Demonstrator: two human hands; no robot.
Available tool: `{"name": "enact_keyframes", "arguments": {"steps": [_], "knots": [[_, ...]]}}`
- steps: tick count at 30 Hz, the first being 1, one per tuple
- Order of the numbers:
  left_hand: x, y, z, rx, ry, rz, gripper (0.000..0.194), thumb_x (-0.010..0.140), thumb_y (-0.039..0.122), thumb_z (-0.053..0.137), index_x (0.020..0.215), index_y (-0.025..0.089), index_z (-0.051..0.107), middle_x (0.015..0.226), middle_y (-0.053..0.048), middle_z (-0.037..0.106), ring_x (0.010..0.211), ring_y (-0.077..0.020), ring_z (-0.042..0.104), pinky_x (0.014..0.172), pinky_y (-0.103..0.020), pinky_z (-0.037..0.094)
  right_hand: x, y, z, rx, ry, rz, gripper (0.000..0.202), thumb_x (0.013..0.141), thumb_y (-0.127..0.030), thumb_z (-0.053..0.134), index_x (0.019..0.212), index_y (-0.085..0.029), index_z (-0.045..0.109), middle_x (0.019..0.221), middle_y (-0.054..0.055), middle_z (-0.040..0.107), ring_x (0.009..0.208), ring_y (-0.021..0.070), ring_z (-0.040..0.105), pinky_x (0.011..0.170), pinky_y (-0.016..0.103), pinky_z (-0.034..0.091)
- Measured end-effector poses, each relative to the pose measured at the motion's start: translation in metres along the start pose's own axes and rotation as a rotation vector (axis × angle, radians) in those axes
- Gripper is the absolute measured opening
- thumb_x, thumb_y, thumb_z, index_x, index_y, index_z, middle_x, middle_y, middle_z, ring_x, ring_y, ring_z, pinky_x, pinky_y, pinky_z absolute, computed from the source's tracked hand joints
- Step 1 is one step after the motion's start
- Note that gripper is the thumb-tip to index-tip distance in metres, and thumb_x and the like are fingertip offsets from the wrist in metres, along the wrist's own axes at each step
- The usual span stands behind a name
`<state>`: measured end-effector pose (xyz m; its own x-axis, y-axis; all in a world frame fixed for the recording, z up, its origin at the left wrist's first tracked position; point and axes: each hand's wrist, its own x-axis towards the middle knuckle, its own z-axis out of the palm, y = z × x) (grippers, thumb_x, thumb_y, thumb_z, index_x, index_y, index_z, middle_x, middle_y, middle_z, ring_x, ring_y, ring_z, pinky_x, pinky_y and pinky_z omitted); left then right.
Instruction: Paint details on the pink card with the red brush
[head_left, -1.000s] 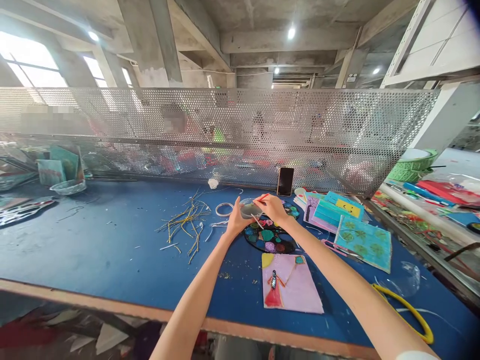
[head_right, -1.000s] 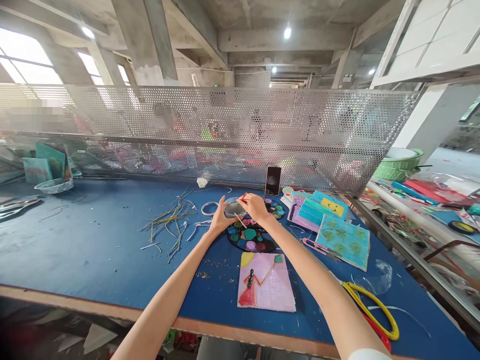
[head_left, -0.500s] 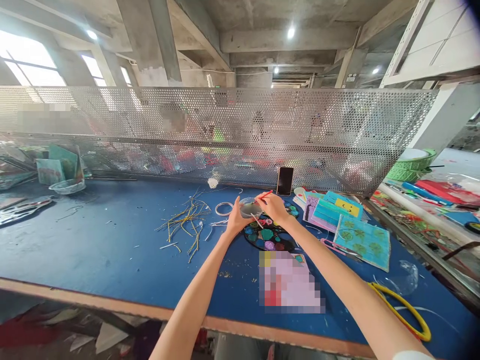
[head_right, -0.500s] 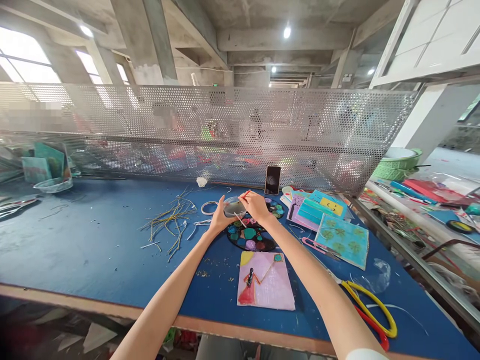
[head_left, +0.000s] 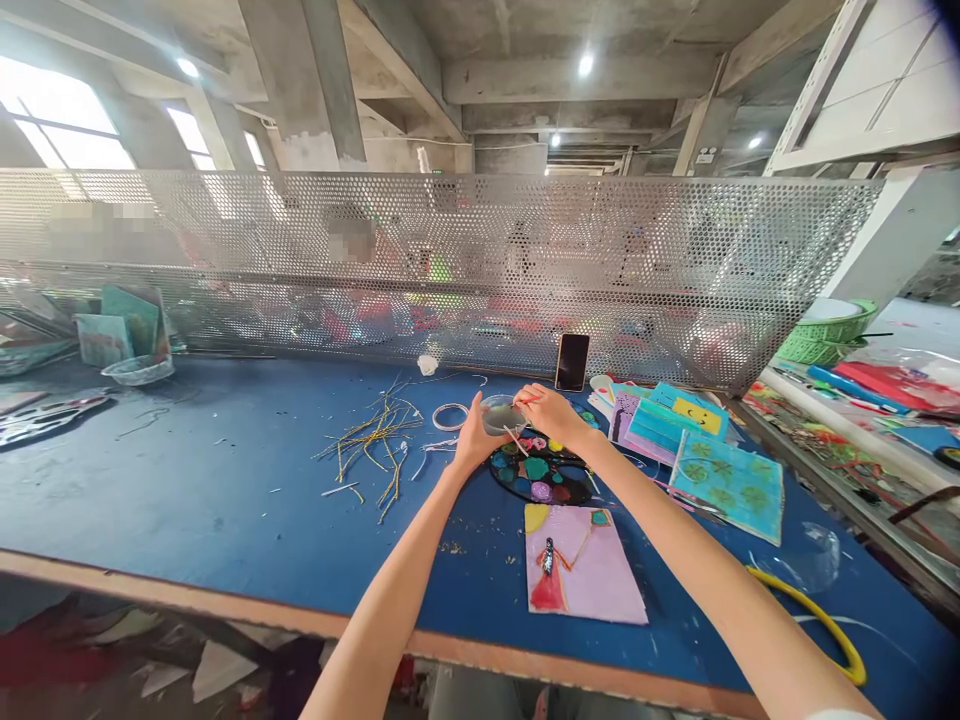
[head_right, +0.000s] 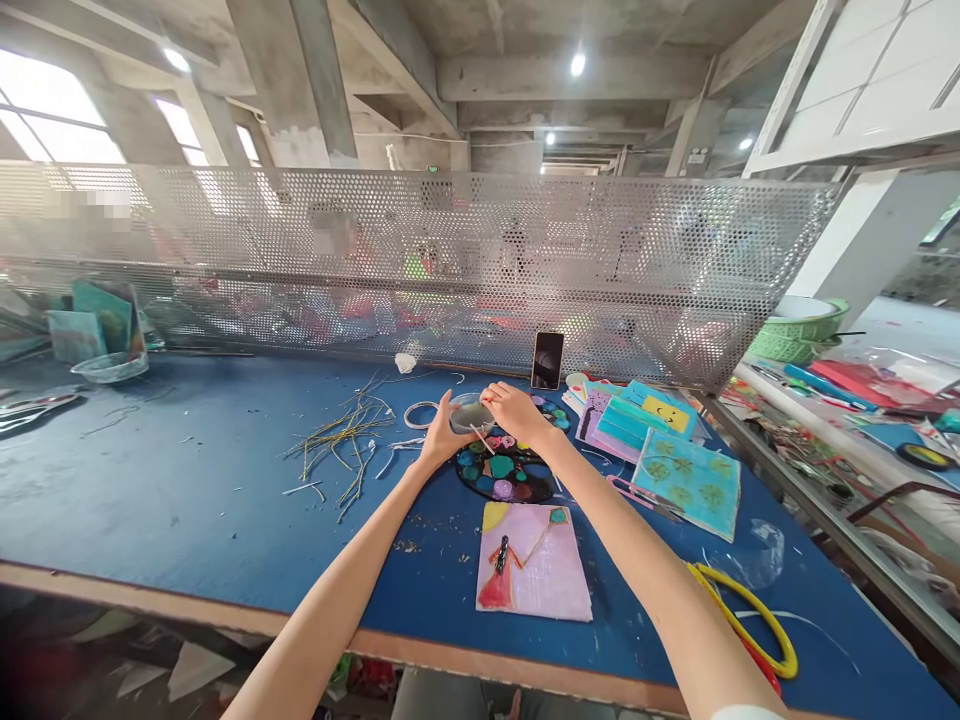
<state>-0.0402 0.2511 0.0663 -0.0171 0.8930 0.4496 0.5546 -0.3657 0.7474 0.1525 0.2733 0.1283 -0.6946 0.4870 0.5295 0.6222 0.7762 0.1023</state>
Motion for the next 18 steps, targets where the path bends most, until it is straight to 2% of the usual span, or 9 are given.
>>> {"name": "enact_keyframes", "arguments": {"steps": [5, 15, 18], "knots": [[0.0004, 0.0006, 0.0003, 0.003, 0.0, -0.017, 0.047, 0.089, 0.041, 0.059, 0.128, 0.018, 0.051, 0.129, -0.01, 0.055, 0.115, -0.0236, 0.056, 0.098, -0.049, 0.05, -0.0055, -0.002, -0.0008, 0.022, -0.016, -0.071, 0.022, 0.093, -0.032, 0.057, 0.106, -0.015, 0.062, 0.106, 0.006, 0.065, 0.095, 0.0167, 0.064, 0.085, 0.038, 0.056], [0.0005, 0.0021, -0.0003, 0.002, 0.01, -0.029, 0.048, 0.089, 0.042, 0.058, 0.13, 0.018, 0.05, 0.127, -0.01, 0.056, 0.114, -0.0233, 0.057, 0.097, -0.048, 0.05, -0.0095, 0.0051, -0.0013, 0.082, 0.05, -0.087, 0.016, 0.094, -0.026, 0.055, 0.1, -0.015, 0.064, 0.099, 0.004, 0.067, 0.092, 0.0154, 0.064, 0.084, 0.036, 0.055], [0.0008, 0.0014, -0.0004, 0.001, 0.01, -0.028, 0.048, 0.089, 0.042, 0.058, 0.13, 0.018, 0.05, 0.127, -0.01, 0.056, 0.113, -0.0231, 0.057, 0.097, -0.048, 0.051, -0.0106, 0.0054, -0.0032, 0.089, 0.073, -0.069, 0.017, 0.095, -0.024, 0.052, 0.105, -0.016, 0.064, 0.1, 0.005, 0.068, 0.094, 0.0163, 0.064, 0.085, 0.036, 0.054]]}}
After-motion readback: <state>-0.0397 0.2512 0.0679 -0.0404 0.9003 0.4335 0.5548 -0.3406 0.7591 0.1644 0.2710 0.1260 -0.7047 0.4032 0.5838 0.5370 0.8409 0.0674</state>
